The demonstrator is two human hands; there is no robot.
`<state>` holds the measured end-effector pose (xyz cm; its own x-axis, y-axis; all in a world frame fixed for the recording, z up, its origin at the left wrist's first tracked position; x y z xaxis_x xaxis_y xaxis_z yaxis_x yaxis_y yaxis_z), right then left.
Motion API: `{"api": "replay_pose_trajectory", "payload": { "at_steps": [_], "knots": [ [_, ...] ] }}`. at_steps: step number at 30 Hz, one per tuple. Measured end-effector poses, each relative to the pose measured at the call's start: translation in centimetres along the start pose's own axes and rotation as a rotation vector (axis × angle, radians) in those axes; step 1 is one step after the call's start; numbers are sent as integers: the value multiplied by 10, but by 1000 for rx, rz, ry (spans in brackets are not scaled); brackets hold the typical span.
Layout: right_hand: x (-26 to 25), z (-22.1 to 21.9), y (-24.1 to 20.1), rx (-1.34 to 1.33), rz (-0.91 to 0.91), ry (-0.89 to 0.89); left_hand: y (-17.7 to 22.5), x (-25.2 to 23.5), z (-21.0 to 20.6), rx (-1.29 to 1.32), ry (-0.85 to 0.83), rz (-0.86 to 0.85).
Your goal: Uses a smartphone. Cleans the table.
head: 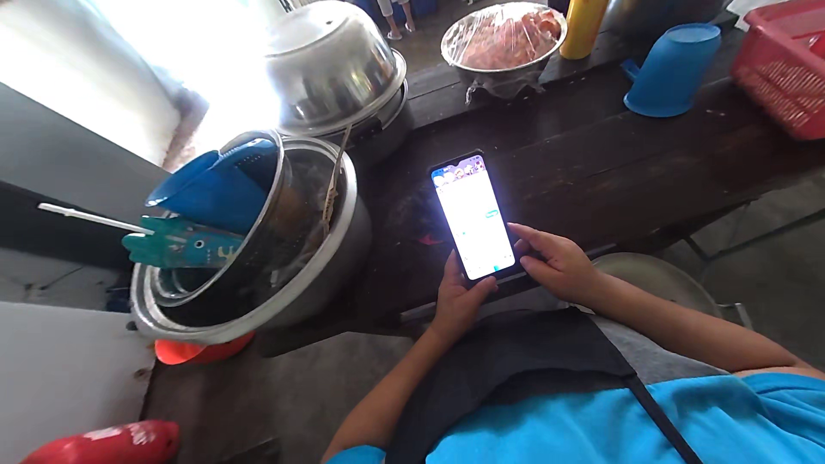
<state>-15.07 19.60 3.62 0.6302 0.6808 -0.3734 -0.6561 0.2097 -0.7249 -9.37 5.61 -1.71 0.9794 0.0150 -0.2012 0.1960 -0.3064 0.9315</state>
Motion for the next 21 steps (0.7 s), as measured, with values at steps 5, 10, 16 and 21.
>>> {"api": "replay_pose_trajectory", "payload": {
  "at_steps": [5,10,16,21],
  "knots": [
    [1,0,1,2,4,-7,0,0,-1,-2,7,5],
    [4,0,4,-10,-4,-6,-2,1,-3,-9,4,11],
    [6,1,3,-11,0,-5,-5,1,-4,9,-19,-17],
    [7,1,5,-10,-15,-3,-5,1,-6,21,-27,-20]
  ]
}}
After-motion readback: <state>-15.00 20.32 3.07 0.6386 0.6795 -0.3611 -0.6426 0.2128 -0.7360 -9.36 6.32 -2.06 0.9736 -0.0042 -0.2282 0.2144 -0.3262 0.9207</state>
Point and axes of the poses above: each hand's wrist, its own x-axis away from the middle knuckle, its own z-axis out of the back of the hand, y = z × x, the point moved 10 cm from there along -x, towards the middle knuckle, and after that the axes turned 6 degrees about -y, right-handed, at the moved point
